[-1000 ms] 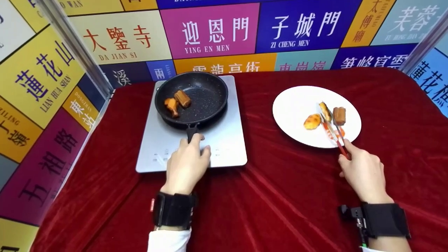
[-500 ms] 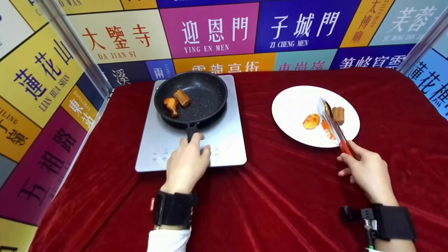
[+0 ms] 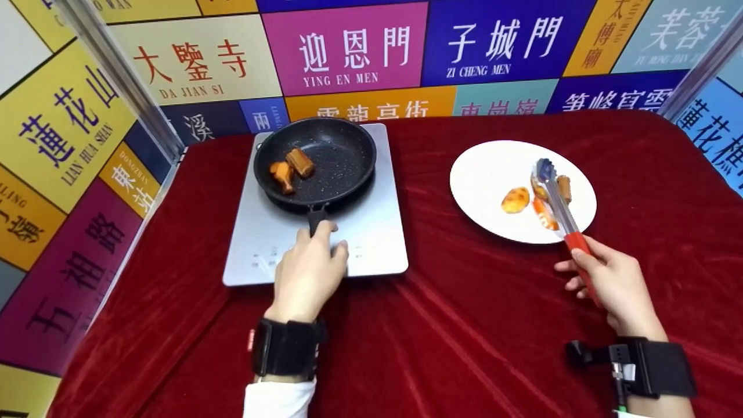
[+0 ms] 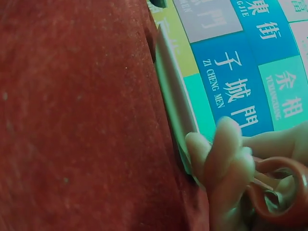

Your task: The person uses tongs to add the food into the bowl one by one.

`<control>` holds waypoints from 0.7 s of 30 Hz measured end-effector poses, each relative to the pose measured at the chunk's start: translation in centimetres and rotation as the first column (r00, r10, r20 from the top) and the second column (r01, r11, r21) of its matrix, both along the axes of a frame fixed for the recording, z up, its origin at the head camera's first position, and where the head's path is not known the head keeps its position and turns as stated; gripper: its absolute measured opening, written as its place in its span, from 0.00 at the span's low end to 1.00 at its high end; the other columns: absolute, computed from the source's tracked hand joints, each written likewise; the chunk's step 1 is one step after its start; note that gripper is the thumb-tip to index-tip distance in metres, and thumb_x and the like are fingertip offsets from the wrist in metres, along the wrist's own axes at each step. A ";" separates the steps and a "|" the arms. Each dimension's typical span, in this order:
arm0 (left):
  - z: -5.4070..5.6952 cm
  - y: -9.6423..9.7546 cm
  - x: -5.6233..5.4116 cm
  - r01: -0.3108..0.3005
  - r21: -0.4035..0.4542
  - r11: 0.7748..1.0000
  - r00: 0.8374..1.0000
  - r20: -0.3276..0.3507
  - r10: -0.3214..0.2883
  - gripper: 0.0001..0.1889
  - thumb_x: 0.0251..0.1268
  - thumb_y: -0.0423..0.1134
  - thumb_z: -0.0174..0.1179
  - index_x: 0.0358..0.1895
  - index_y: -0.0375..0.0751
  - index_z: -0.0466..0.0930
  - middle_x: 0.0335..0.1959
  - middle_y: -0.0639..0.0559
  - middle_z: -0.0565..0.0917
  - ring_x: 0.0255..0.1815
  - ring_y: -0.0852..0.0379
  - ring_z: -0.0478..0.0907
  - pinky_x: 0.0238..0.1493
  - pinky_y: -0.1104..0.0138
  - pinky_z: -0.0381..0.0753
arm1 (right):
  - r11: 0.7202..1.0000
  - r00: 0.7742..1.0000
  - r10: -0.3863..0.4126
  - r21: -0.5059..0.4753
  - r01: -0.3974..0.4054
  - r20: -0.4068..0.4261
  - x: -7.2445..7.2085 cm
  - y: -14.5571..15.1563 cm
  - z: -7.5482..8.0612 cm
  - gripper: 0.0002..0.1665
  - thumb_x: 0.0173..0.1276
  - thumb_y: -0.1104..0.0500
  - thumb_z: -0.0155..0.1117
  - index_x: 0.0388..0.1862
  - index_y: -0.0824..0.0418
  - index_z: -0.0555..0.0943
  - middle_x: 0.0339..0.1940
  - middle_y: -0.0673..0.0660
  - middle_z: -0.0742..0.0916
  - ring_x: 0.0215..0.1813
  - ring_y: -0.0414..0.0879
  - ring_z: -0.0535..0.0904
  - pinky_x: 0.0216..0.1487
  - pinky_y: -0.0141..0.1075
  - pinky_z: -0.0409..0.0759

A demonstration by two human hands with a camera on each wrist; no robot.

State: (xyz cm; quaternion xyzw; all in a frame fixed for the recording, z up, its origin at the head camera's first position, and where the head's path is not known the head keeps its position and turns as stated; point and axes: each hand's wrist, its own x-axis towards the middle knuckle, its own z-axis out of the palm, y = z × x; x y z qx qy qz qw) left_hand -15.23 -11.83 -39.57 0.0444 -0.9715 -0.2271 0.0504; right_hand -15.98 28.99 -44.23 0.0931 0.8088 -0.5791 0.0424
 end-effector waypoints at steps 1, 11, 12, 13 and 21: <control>0.0 0.0 0.0 0.001 0.000 1.000 1.000 -0.001 -0.001 0.19 0.63 0.52 0.48 0.55 0.53 0.69 0.45 0.45 0.73 0.29 0.48 0.73 0.29 0.58 0.72 | 1.000 1.000 -0.003 -0.031 0.003 0.009 0.0 0.1 0.0 0.36 0.66 0.50 0.52 0.69 0.62 0.54 0.31 0.56 0.85 0.20 0.45 0.77 0.19 0.32 0.74; 0.0 -0.1 0.1 0.002 0.003 1.000 1.000 -0.005 -0.002 0.19 0.62 0.51 0.48 0.55 0.52 0.70 0.45 0.45 0.73 0.28 0.48 0.73 0.29 0.58 0.72 | 0.948 0.998 0.013 -0.318 0.005 0.055 0.1 0.4 -0.3 0.39 0.66 0.51 0.53 0.69 0.66 0.51 0.31 0.57 0.85 0.14 0.39 0.68 0.13 0.28 0.66; 0.0 -0.1 0.1 0.001 0.004 1.000 1.000 -0.003 -0.001 0.19 0.62 0.51 0.48 0.55 0.52 0.70 0.45 0.45 0.73 0.28 0.48 0.73 0.29 0.57 0.72 | 0.932 0.998 0.010 -0.362 0.013 0.062 0.1 0.4 -0.3 0.40 0.66 0.51 0.54 0.69 0.66 0.51 0.31 0.57 0.85 0.15 0.38 0.68 0.14 0.28 0.67; 0.0 -0.1 0.1 0.001 0.003 1.000 1.000 -0.001 -0.001 0.19 0.62 0.51 0.48 0.55 0.52 0.70 0.45 0.45 0.73 0.28 0.47 0.73 0.29 0.57 0.72 | 0.916 0.998 0.009 -0.402 0.019 0.069 0.0 0.3 -0.3 0.40 0.66 0.51 0.53 0.69 0.66 0.50 0.31 0.56 0.84 0.15 0.38 0.68 0.15 0.28 0.67; 0.1 0.0 0.1 0.001 0.002 1.000 1.000 0.012 -0.001 0.19 0.62 0.51 0.47 0.56 0.52 0.69 0.47 0.44 0.73 0.30 0.46 0.74 0.30 0.57 0.72 | 0.829 0.997 0.008 -0.558 0.037 0.077 0.0 -0.1 -0.2 0.36 0.66 0.53 0.53 0.67 0.64 0.52 0.34 0.56 0.83 0.16 0.37 0.68 0.15 0.25 0.66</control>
